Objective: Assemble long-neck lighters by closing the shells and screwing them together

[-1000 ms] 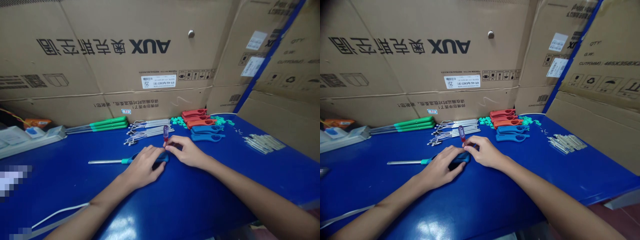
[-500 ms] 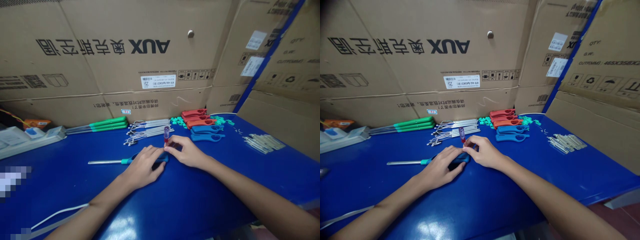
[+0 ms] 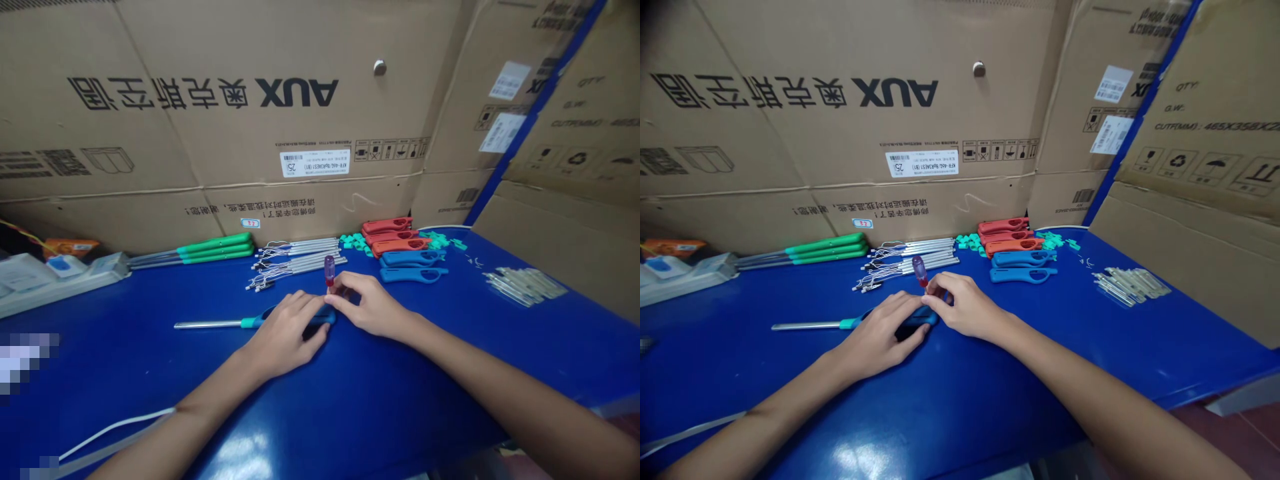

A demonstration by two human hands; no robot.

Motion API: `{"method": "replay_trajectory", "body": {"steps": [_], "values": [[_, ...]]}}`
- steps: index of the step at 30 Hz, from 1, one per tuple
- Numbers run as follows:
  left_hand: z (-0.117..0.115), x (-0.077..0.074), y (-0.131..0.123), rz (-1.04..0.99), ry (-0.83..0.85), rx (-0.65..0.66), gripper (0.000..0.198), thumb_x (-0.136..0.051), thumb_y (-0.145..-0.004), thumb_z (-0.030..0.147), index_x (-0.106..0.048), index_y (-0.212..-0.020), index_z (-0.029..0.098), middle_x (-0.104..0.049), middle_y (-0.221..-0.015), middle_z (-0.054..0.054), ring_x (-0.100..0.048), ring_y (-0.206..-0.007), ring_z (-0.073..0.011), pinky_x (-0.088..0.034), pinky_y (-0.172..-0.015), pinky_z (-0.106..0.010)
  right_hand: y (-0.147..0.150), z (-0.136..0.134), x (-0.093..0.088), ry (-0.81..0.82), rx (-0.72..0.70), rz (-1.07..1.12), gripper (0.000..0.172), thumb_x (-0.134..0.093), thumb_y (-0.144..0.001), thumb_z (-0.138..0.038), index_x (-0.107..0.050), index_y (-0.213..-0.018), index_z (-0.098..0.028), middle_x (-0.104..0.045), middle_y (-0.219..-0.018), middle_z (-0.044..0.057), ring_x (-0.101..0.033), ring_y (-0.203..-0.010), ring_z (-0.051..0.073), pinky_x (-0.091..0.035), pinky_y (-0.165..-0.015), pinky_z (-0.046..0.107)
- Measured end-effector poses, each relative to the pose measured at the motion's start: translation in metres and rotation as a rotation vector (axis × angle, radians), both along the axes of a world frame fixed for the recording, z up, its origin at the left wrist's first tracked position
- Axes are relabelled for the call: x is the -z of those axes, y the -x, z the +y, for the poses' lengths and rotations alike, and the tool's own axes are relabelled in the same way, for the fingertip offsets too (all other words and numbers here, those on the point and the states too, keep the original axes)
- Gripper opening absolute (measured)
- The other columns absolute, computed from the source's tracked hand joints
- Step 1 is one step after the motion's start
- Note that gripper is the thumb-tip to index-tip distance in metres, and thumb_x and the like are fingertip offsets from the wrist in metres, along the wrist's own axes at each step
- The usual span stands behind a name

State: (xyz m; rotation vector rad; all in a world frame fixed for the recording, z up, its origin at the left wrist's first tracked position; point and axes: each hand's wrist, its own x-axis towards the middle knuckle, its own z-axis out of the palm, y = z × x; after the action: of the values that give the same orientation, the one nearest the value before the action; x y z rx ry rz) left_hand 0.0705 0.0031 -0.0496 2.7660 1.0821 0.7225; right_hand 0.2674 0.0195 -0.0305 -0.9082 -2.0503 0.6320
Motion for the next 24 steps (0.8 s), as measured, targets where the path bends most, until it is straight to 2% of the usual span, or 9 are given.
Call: {"method": "replay_trajectory", "body": {"steps": [15,24], "values": [[0.0001,0.0009,0.0006,0.004,0.004,0.004,0.021,-0.051,-0.09,0.026,-0.055,-0.109,0.018,-0.064,-0.101,-0.009,-0.059,-0.092,-0.025,-0.048,-0.085,-0.043,0.0007,-0.0024,0.0008,-0.042,0.01,-0.016,0.01,-0.058,-0.089,-0.023,-0.056,-0.081,-0.017,-0.061,-0.077,0.002,-0.058,-0.068,0.013,-0.046,-0.066,0.025],[-0.0019,-0.0003,0.0004,0.013,0.009,-0.037,0.019,-0.049,-0.092,0.029,-0.051,-0.107,0.018,-0.063,-0.096,-0.008,-0.057,-0.087,-0.025,-0.05,-0.078,-0.042,0.0022,-0.0033,0.0013,-0.06,0.04,-0.009,0.013,-0.059,-0.087,-0.022,-0.059,-0.075,-0.017,-0.06,-0.073,0.001,-0.057,-0.066,0.013,-0.045,-0.064,0.024]]}}
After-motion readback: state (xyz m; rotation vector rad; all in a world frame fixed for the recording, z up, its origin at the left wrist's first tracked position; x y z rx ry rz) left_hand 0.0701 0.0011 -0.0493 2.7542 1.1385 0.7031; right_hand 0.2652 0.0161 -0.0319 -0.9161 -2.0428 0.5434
